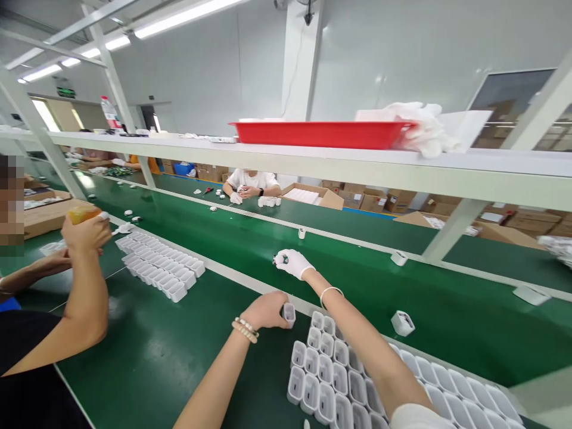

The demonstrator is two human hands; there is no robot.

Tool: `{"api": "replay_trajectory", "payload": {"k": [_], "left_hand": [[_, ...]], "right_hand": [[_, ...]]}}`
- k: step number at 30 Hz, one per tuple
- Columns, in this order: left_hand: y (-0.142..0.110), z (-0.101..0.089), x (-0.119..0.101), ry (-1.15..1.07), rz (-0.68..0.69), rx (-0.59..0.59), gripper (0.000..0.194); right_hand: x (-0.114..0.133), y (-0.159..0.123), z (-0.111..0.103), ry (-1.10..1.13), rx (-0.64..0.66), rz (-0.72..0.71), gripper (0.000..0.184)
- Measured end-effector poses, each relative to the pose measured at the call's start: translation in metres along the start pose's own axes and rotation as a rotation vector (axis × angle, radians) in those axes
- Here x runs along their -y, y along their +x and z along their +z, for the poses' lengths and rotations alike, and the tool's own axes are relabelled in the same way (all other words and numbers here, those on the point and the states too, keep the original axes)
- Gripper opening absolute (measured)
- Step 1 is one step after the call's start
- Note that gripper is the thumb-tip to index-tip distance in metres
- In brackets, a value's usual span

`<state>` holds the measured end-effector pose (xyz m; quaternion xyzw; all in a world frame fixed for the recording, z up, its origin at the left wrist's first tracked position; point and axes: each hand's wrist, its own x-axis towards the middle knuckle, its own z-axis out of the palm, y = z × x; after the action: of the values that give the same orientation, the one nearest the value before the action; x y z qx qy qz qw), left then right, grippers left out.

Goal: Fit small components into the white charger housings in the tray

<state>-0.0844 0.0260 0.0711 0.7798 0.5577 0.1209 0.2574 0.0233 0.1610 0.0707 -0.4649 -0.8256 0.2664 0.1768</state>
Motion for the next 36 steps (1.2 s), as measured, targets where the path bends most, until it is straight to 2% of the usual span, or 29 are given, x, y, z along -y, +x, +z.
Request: {"api": "replay_trajectory", "payload": {"k": [3, 7, 11, 14, 16, 20, 28, 30, 36], "left_hand": [[-0.009, -0.019, -0.005, -0.108, 0.105, -0.061, 0.028], [-0.03, -0.036, -0.027, -0.243, 0.255, -0.135, 0.029], [-0.052, -0.04, -0.058, -0.28, 0.405, -0.221, 0.033], [-0.06, -0.039, -0.074, -0.216, 0.486, -0.196, 0.031], [-0.064, -0.039, -0.079, -0.175, 0.516, -0.199, 0.037], [-0.068, -0.039, -0.081, -0.11, 0.514, -0.217, 0.043], [-0.073, -0.036, -0.08, 0.0, 0.475, -0.253, 0.042], [-0.073, -0.036, -0.081, 0.023, 0.474, -0.256, 0.042], [-0.073, -0.034, -0.083, 0.046, 0.466, -0.231, 0.042]], "right_hand": [[-0.012, -0.044, -0.031, 0.23, -0.081, -0.009, 0.03], [-0.015, -0.13, -0.064, 0.456, -0.214, -0.026, 0.047], [0.0, -0.216, -0.068, 0.554, -0.3, 0.001, 0.049], [0.017, -0.255, -0.058, 0.502, -0.43, 0.083, 0.04], [0.027, -0.266, -0.054, 0.424, -0.457, 0.084, 0.034], [0.04, -0.267, -0.053, 0.325, -0.406, 0.045, 0.03], [0.045, -0.266, -0.047, 0.242, -0.412, 0.123, 0.02], [0.045, -0.268, -0.045, 0.209, -0.4, 0.096, 0.017], [0.044, -0.273, -0.039, -0.011, -0.378, 0.022, 0.024]]}}
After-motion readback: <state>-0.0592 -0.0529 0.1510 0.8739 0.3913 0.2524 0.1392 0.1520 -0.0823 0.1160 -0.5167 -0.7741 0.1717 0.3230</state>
